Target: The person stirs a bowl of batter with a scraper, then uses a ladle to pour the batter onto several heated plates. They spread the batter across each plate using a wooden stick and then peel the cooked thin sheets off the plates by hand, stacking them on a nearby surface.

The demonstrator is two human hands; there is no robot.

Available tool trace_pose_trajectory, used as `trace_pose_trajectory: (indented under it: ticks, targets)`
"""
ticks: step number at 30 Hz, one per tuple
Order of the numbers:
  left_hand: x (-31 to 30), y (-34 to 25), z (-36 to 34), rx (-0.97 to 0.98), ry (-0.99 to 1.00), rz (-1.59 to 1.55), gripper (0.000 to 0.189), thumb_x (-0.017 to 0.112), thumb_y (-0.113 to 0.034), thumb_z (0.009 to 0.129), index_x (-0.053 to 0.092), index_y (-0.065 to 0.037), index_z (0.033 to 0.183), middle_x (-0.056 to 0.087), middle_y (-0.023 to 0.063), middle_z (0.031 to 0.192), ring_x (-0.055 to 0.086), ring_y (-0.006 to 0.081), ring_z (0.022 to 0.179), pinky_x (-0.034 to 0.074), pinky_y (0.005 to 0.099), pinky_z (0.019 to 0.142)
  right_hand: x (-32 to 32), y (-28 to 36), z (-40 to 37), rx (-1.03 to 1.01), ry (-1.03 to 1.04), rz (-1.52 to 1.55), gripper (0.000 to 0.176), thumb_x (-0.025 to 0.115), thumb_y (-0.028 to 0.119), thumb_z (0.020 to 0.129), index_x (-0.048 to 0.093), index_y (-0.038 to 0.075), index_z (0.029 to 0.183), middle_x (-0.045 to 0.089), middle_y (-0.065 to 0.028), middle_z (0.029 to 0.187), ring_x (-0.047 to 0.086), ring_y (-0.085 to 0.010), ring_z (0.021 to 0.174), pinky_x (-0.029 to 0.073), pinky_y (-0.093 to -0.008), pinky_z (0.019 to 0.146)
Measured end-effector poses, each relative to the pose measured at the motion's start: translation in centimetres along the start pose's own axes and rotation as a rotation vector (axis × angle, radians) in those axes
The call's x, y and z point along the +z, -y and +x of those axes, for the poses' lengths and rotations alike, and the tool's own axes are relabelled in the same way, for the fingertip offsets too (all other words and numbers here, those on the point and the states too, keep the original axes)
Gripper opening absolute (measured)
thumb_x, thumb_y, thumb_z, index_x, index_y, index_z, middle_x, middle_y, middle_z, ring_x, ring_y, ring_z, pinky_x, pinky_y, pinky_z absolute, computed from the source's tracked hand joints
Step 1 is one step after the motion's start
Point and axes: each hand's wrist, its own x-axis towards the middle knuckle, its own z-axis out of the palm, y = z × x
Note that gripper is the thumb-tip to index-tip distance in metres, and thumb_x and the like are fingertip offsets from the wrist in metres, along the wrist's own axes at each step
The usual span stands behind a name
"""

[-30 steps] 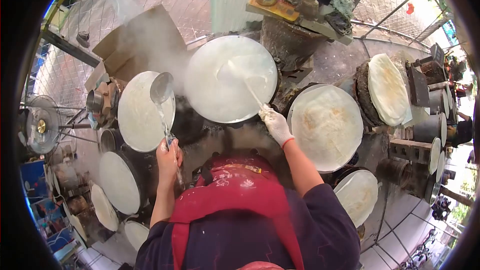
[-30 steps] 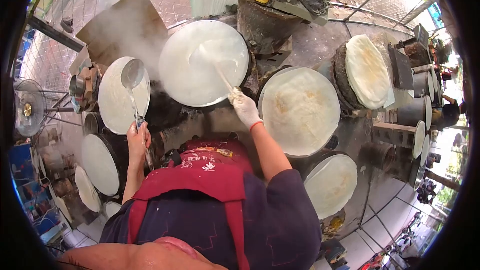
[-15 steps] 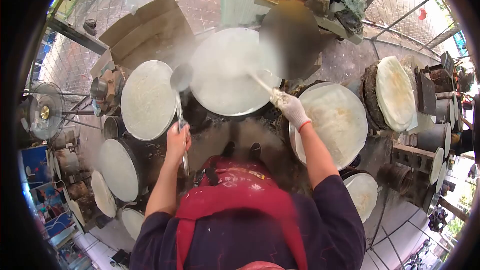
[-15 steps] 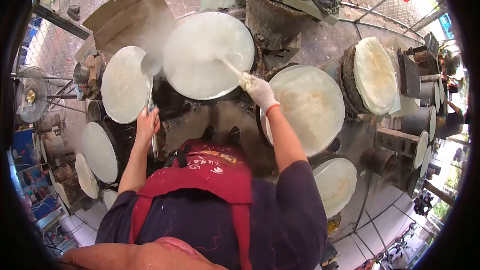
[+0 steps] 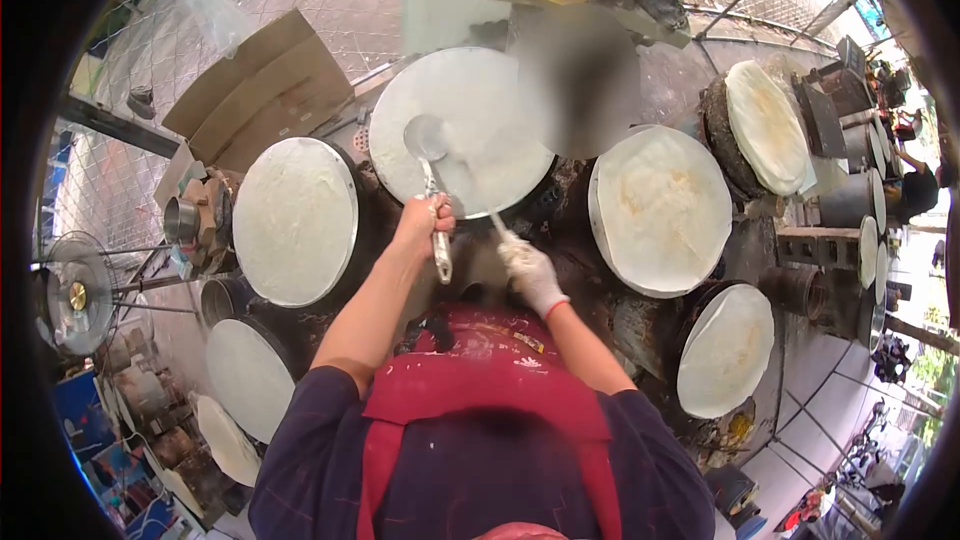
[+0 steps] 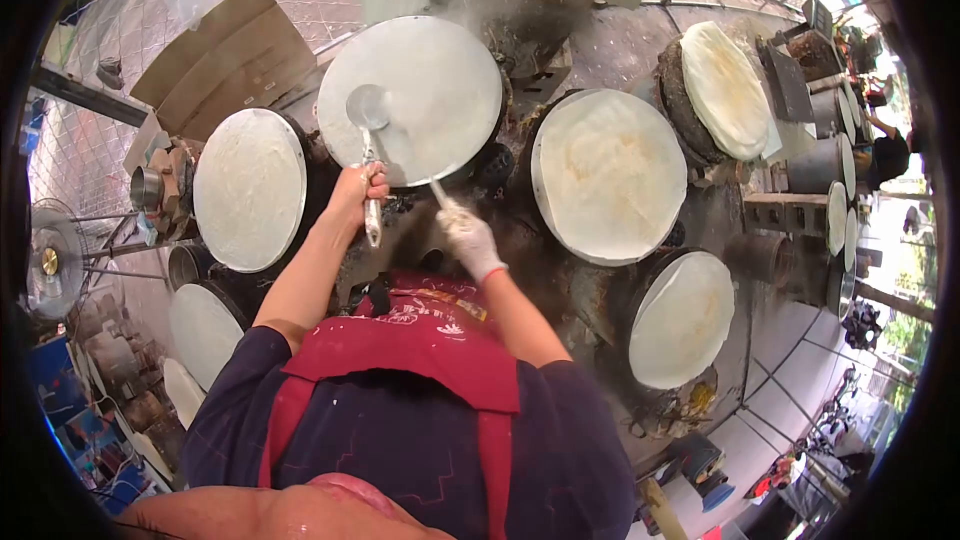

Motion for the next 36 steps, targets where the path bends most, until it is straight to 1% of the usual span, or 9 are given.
trace_pose_trajectory:
  ticks: [3, 8, 14, 23, 24, 27, 29, 30, 36]
  targets:
    - [0.0, 1.3, -0.5, -0.029, 0.029, -0.274, 0.011, 0.046, -0.01, 0.093, 0.048, -0.001, 0.088, 0.034, -0.0054, 0.058, 0.032, 0.0058, 0.044, 0.031, 0.022, 0.043, 3.8, 7.6, -1.8, 0.65, 0.124, 0.425, 0.021, 0.062, 0.03, 0.089, 0.066, 0.015, 0.103, 0.049, 0.0057, 0.06, 0.037, -0.0052, 0.038, 0.029, -0.0209, 0.035]
    - [-0.5, -1.8, -2.2, 0.002, 0.33, -0.114, 0.011, 0.048, -0.011, 0.093, 0.048, -0.002, 0.086, 0.038, -0.0047, 0.059, 0.032, 0.0046, 0.043, 0.029, 0.022, 0.043, 0.7, 8.4, -1.0, 0.413, -0.062, 0.391, 0.024, 0.056, 0.016, 0.091, 0.062, 0.013, 0.114, 0.052, 0.0058, 0.069, 0.039, -0.002, 0.046, 0.029, -0.0186, 0.036]
    - [3.9, -0.1, 0.8, -0.009, 0.186, 0.166, 0.011, 0.046, -0.002, 0.09, 0.047, 0.0, 0.079, 0.045, 0.0045, 0.065, 0.038, 0.0098, 0.049, 0.032, 0.0229, 0.041, -1.7, 1.8, -0.6, 0.123, -0.23, 0.263, 0.036, 0.047, -0.005, 0.086, 0.053, -0.007, 0.122, 0.057, -0.0043, 0.1, 0.054, -0.0065, 0.085, 0.042, -0.0137, 0.077]
    - [4.4, 0.3, 1.6, -0.164, 0.179, -0.051, 0.01, 0.044, -0.002, 0.092, 0.044, 0.0, 0.082, 0.042, 0.005, 0.066, 0.036, 0.0102, 0.051, 0.034, 0.0234, 0.043, -1.2, 0.7, -1.6, -0.112, -0.091, 0.068, 0.029, 0.053, 0.005, 0.088, 0.059, -0.001, 0.116, 0.063, -0.003, 0.092, 0.058, -0.0075, 0.078, 0.047, -0.0173, 0.071]
    - [4.3, 0.4, 2.1, -0.18, 0.192, -0.082, 0.01, 0.044, -0.002, 0.092, 0.044, 0.0, 0.082, 0.041, 0.0048, 0.066, 0.036, 0.0102, 0.051, 0.034, 0.0233, 0.044, -0.2, 2.2, -2.4, 0.358, -0.085, 0.435, 0.025, 0.055, 0.006, 0.085, 0.063, 0.003, 0.109, 0.062, -0.0016, 0.085, 0.052, -0.0039, 0.065, 0.043, -0.0141, 0.057]
    - [3.0, -1.3, 1.4, -0.261, 0.327, -0.41, 0.012, 0.041, -0.007, 0.095, 0.043, -0.002, 0.084, 0.039, 0.0007, 0.064, 0.038, 0.0086, 0.049, 0.034, 0.0232, 0.045, 0.6, 7.8, -2.8, 0.512, -0.085, 0.328, 0.021, 0.057, 0.009, 0.085, 0.064, 0.005, 0.104, 0.057, 0.0033, 0.076, 0.044, -0.002, 0.054, 0.035, -0.0152, 0.045]
    - [-1.7, -2.8, 1.6, -0.468, 1.023, -0.749, 0.018, 0.034, -0.013, 0.098, 0.043, -0.003, 0.086, 0.037, -0.004, 0.062, 0.039, 0.0059, 0.046, 0.031, 0.0227, 0.046, -0.9, 7.4, -2.8, 0.353, -0.131, 0.336, 0.021, 0.056, 0.012, 0.087, 0.064, 0.007, 0.106, 0.053, 0.0058, 0.072, 0.041, -0.0026, 0.048, 0.031, -0.0184, 0.038]
    - [-2.8, -3.8, -0.7, -0.393, 0.944, -0.887, 0.023, 0.029, -0.016, 0.1, 0.043, -0.004, 0.085, 0.038, -0.0065, 0.06, 0.037, 0.0038, 0.04, 0.027, 0.023, 0.043, -1.5, 6.2, -2.3, 0.044, -0.16, 0.409, 0.018, 0.055, 0.014, 0.089, 0.064, 0.007, 0.103, 0.053, 0.0045, 0.072, 0.042, -0.0036, 0.052, 0.031, -0.0173, 0.04]
    - [-3.4, -6.9, -4.7, -0.148, 0.725, -0.248, 0.024, 0.032, -0.02, 0.101, 0.044, 0.001, 0.098, 0.038, -0.0043, 0.056, 0.035, 0.0046, 0.032, 0.025, 0.0226, 0.037, -1.7, 6.2, -4.1, 0.213, 0.09, -0.081, 0.031, 0.064, 0.017, 0.085, 0.063, -0.001, 0.11, 0.065, -0.0043, 0.102, 0.058, -0.0076, 0.088, 0.045, -0.0221, 0.083]
